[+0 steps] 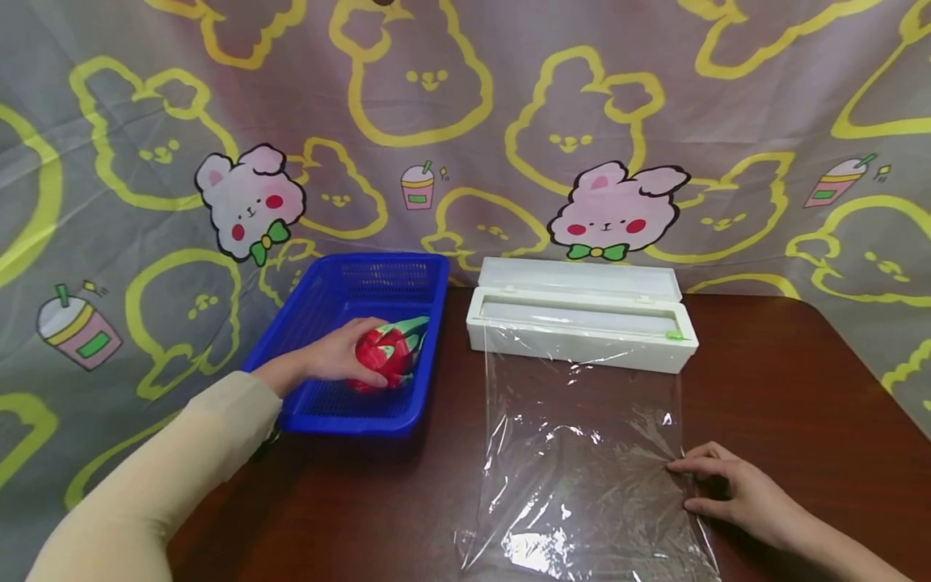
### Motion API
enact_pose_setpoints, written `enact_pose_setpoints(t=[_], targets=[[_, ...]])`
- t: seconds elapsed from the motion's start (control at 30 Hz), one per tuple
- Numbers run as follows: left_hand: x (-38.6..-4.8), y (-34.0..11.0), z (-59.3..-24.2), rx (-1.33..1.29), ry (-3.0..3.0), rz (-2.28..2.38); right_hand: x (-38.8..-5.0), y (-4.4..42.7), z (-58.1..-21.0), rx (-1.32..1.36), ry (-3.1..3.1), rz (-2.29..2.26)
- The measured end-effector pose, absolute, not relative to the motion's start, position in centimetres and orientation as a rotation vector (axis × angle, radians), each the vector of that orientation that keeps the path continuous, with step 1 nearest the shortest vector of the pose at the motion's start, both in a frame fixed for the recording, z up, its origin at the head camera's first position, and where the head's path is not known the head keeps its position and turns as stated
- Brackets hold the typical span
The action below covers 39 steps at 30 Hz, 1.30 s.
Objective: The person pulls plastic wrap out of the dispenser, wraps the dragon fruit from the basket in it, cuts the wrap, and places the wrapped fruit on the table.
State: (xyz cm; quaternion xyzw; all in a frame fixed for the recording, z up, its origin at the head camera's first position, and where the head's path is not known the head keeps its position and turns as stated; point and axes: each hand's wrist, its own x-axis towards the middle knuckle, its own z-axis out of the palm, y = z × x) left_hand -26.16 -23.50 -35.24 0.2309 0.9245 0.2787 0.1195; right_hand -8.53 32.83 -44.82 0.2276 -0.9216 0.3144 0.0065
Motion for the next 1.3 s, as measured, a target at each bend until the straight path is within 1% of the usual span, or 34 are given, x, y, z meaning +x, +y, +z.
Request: enact_pose_setpoints(t=[0.63,1.1,1.3], targets=[[-25.9,-24.6,-36.1,0.617,2.715,1.02,-8.5,32.7,-44.7,0.678,-2.937,1.042],[-25.4,-25.0,-33.9,0.599,2.792,1.041,-8.5,32.7,-44.4,0.68,-2.913,1.032],[-25.2,-24.6,-32.5,0.658,2.836,1.077,-8.5,32.8,-44.5,0.669,-2.935,1.018]])
